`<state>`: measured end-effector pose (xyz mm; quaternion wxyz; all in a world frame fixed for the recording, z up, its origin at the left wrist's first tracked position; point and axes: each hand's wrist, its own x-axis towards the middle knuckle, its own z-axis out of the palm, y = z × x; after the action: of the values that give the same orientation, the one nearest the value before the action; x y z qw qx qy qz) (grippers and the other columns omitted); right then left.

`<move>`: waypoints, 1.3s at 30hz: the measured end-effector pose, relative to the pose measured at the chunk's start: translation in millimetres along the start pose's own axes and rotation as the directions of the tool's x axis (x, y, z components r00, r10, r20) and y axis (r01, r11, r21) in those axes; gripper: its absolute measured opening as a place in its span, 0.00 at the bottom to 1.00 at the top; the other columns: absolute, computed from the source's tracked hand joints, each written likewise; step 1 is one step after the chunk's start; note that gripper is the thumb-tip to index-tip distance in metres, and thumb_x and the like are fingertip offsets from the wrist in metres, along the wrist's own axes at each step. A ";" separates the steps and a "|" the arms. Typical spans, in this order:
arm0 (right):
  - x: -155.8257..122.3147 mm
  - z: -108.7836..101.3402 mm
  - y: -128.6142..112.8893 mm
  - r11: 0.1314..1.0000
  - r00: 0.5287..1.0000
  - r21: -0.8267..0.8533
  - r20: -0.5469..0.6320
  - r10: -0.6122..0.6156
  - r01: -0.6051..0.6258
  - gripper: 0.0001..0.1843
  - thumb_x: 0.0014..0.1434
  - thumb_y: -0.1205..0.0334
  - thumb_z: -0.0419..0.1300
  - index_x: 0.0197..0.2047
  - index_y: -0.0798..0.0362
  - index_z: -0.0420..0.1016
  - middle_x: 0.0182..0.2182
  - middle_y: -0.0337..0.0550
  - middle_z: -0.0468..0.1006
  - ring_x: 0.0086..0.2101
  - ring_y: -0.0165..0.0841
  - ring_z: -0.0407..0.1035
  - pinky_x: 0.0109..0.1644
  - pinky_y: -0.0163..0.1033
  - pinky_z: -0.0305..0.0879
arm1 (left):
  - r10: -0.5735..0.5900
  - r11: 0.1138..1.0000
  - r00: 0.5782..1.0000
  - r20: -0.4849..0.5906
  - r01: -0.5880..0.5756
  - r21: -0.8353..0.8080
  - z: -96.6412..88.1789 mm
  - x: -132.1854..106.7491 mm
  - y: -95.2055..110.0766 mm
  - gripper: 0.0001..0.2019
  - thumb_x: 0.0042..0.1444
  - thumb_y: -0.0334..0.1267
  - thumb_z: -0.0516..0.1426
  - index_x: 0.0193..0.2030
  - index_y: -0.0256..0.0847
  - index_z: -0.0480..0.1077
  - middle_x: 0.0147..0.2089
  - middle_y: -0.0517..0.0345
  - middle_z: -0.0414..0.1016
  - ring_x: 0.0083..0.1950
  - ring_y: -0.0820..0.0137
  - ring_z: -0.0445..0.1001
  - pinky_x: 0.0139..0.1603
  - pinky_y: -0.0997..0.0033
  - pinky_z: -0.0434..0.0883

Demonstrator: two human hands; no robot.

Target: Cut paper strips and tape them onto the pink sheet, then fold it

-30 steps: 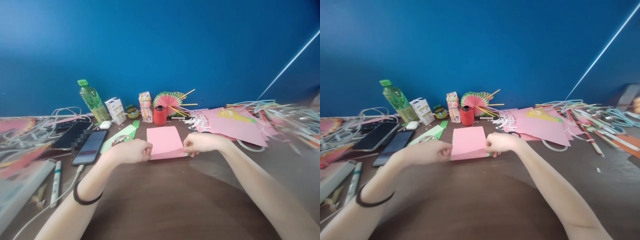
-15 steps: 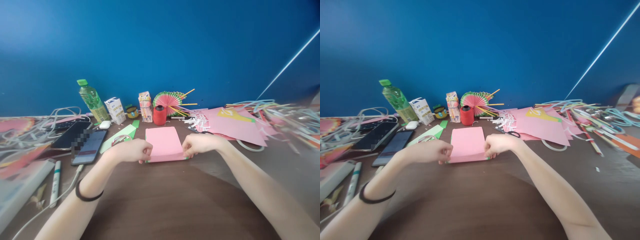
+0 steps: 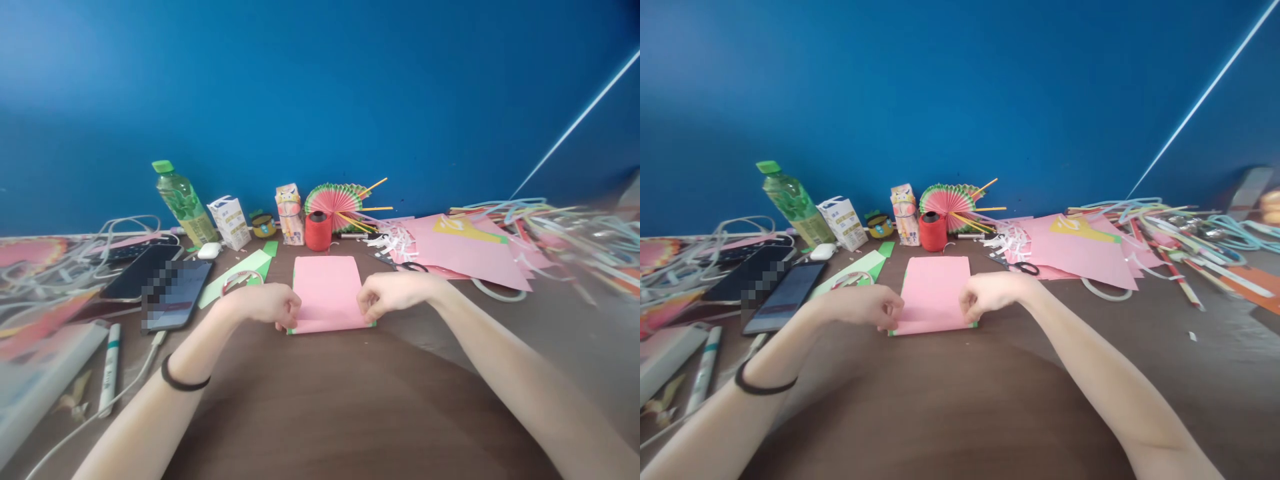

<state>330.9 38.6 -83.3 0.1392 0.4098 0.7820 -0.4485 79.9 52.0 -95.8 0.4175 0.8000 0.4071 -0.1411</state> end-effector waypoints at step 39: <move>3.1 -1.9 6.0 0.981 0.987 -0.125 -0.088 0.135 -0.146 0.14 0.56 0.54 0.53 0.31 0.53 0.74 0.32 0.38 0.74 0.32 0.32 0.65 0.32 0.33 0.54 | -0.034 0.991 0.996 -0.081 0.043 0.124 -7.8 6.1 -10.0 0.08 0.45 0.39 0.51 0.25 0.37 0.68 0.29 0.60 0.74 0.30 0.74 0.69 0.27 0.78 0.59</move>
<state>333.8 43.3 -87.6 0.1662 0.4714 0.7838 -0.3686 75.1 64.5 -99.9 0.3472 0.8216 0.4290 -0.1427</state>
